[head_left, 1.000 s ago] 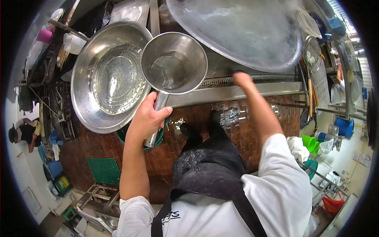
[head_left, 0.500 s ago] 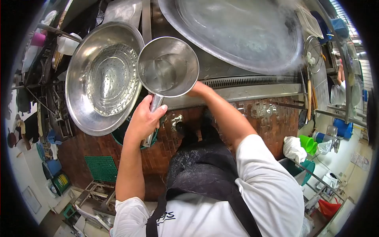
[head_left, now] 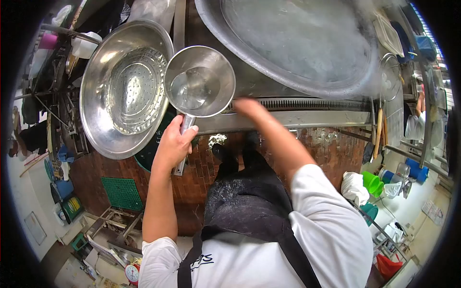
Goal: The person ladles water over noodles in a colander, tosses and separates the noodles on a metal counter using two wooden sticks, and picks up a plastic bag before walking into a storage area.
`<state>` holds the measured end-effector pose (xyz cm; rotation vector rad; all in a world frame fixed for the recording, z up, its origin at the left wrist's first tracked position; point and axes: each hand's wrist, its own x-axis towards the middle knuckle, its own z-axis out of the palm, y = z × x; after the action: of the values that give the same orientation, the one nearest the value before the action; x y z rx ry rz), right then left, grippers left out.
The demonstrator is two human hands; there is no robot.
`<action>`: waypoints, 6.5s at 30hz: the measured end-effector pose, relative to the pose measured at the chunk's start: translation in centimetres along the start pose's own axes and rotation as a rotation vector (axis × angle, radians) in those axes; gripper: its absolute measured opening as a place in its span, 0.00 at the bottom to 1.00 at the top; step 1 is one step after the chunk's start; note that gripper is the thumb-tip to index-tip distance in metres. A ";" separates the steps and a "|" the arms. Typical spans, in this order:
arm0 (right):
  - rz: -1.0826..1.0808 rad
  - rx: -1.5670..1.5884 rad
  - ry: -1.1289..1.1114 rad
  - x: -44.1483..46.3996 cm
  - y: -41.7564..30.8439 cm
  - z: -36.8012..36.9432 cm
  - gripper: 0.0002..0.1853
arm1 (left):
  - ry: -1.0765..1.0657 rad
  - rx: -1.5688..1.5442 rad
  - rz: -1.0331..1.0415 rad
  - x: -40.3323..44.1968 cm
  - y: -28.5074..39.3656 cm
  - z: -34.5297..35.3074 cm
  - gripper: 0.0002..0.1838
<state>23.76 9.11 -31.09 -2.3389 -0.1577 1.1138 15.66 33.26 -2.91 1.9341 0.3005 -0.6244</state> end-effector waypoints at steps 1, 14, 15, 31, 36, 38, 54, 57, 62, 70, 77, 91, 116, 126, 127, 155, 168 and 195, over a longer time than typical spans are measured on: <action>-0.111 0.210 0.070 0.0 -2.5 0.6 0.17 | 0.007 0.020 0.002 0.2 0.3 0.3 0.16; 0.174 -0.007 0.807 1.3 2.0 -0.6 0.22 | 0.176 0.278 0.169 1.8 -0.8 0.8 0.29; 0.023 -0.079 0.867 3.4 0.5 2.7 0.21 | 0.200 0.330 0.220 2.0 -0.9 1.1 0.29; 0.043 0.400 0.407 11.6 -0.3 -3.5 0.19 | 0.315 0.723 0.355 4.0 1.4 2.3 0.25; -0.313 -0.149 0.415 15.3 -2.7 -4.6 0.20 | 0.379 0.874 0.358 4.0 2.5 2.8 0.16; -0.455 -0.056 0.349 13.2 -3.0 -5.3 0.17 | 0.416 0.879 0.355 4.2 2.3 2.5 0.16; -0.510 -0.158 0.000 5.0 -7.5 3.1 0.14 | 0.425 0.027 0.168 -2.1 -3.8 1.4 0.28; -0.415 -0.044 -0.003 -2.5 -6.1 -4.1 0.16 | 0.445 -0.050 0.110 -3.5 -4.6 0.2 0.26; 0.112 -0.572 0.232 -1.1 13.9 -6.7 0.23 | 0.499 -0.180 0.158 -5.1 -6.1 -1.0 0.21; -0.105 -0.723 0.344 2.2 -3.3 2.9 0.16 | 0.487 -0.242 0.108 -6.4 -6.7 0.1 0.21; -0.069 -0.284 0.323 -0.9 -2.4 -2.1 0.20 | 0.445 -0.330 0.103 -7.9 -6.8 -0.8 0.19; -0.449 -0.152 0.224 3.0 -14.2 5.8 0.30 | 0.559 -0.439 0.070 -10.4 -9.4 -1.5 0.22; -0.343 0.994 0.300 -5.0 -17.0 -7.3 0.22 | 0.428 -0.414 -0.010 -9.2 -9.5 1.8 0.18; -0.727 1.011 0.077 -16.3 -29.2 -9.0 0.15 | 0.317 -0.344 -0.030 -8.0 -8.5 3.9 0.18; -0.675 0.916 0.052 -15.3 -28.7 -7.4 0.15 | 0.325 -0.357 -0.018 -8.1 -8.4 4.0 0.17; -0.477 -0.249 0.122 2.3 -15.2 5.5 0.17 | 0.561 -0.600 -0.037 -12.5 -12.2 1.5 0.14; -0.666 -0.117 0.160 -0.9 -13.8 3.4 0.09 | 0.517 -0.568 -0.043 -11.9 -11.7 1.7 0.17; -0.894 0.477 0.658 -12.5 -25.3 -6.9 0.11 | 0.443 -0.760 -0.059 -12.3 -12.0 1.0 0.19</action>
<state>23.83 23.60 -5.93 -1.7484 -0.5470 -0.0666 -0.47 38.41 -5.72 1.3003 0.7549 -0.0685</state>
